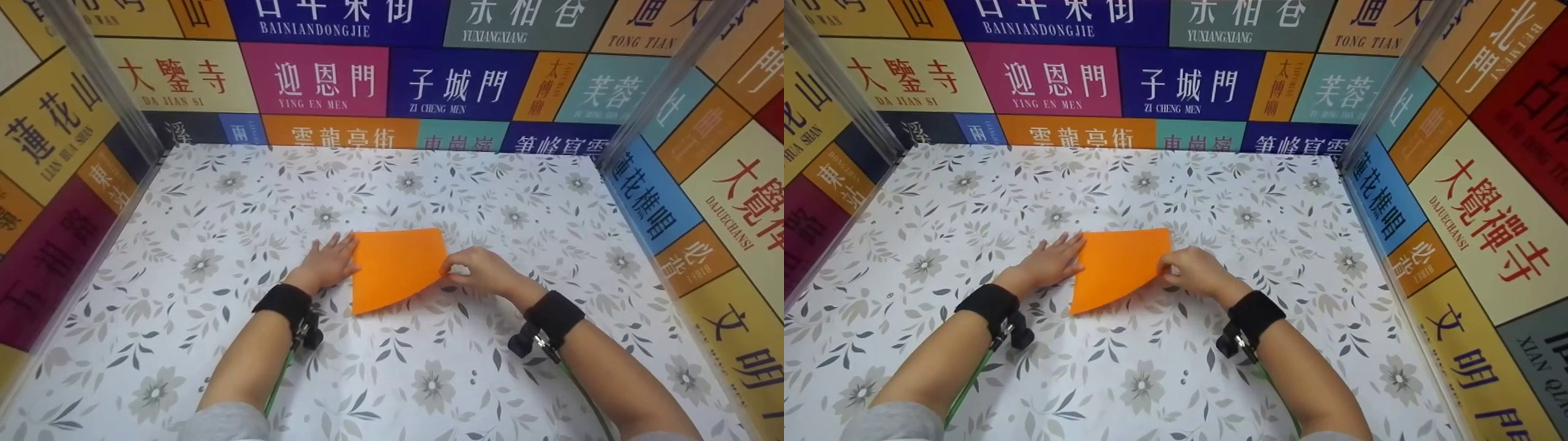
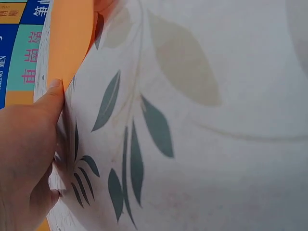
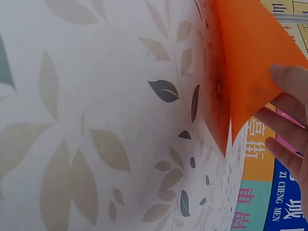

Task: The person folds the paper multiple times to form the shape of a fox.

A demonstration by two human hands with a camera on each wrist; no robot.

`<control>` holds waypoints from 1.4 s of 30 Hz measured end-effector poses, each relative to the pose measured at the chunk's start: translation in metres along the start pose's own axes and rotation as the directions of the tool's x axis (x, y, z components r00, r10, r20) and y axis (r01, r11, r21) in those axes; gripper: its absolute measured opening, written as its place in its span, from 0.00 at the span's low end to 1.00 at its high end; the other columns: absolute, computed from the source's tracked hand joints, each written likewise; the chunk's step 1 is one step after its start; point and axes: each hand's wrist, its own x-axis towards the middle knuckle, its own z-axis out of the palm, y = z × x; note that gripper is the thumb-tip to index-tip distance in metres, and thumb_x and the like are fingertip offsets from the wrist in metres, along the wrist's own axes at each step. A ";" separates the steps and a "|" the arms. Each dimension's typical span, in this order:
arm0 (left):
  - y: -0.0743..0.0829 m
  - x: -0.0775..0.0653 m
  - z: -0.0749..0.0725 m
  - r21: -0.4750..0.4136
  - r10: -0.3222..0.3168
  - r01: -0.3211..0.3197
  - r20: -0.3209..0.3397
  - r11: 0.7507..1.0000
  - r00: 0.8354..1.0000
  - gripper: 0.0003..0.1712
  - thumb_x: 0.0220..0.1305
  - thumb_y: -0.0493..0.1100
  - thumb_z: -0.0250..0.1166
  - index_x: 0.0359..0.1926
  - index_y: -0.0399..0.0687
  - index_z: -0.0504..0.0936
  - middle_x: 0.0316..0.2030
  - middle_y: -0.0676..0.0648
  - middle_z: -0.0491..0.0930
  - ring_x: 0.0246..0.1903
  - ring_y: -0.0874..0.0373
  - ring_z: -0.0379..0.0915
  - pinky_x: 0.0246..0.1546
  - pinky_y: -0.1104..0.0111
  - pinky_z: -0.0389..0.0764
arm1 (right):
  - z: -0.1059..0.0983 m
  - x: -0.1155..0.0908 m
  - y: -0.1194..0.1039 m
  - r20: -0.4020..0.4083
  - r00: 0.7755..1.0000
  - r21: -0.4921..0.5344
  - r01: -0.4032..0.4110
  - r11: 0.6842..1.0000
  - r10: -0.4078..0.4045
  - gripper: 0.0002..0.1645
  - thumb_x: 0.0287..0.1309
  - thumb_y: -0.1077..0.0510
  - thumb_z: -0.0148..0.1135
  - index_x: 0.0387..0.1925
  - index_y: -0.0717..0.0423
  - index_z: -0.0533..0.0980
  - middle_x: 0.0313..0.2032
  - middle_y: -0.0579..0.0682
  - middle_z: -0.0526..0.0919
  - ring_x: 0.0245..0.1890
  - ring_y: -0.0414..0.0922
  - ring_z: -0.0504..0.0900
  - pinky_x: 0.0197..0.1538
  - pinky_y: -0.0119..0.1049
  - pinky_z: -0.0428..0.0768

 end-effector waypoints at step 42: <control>0.040 0.000 0.018 0.153 -0.023 0.029 -0.040 0.988 0.999 0.40 0.73 0.66 0.37 0.77 0.53 0.43 0.77 0.52 0.40 0.76 0.49 0.36 0.72 0.42 0.44 | 0.005 0.132 -0.018 0.121 0.949 0.028 -0.296 0.955 0.290 0.15 0.68 0.50 0.56 0.44 0.56 0.82 0.42 0.54 0.86 0.45 0.52 0.80 0.57 0.45 0.75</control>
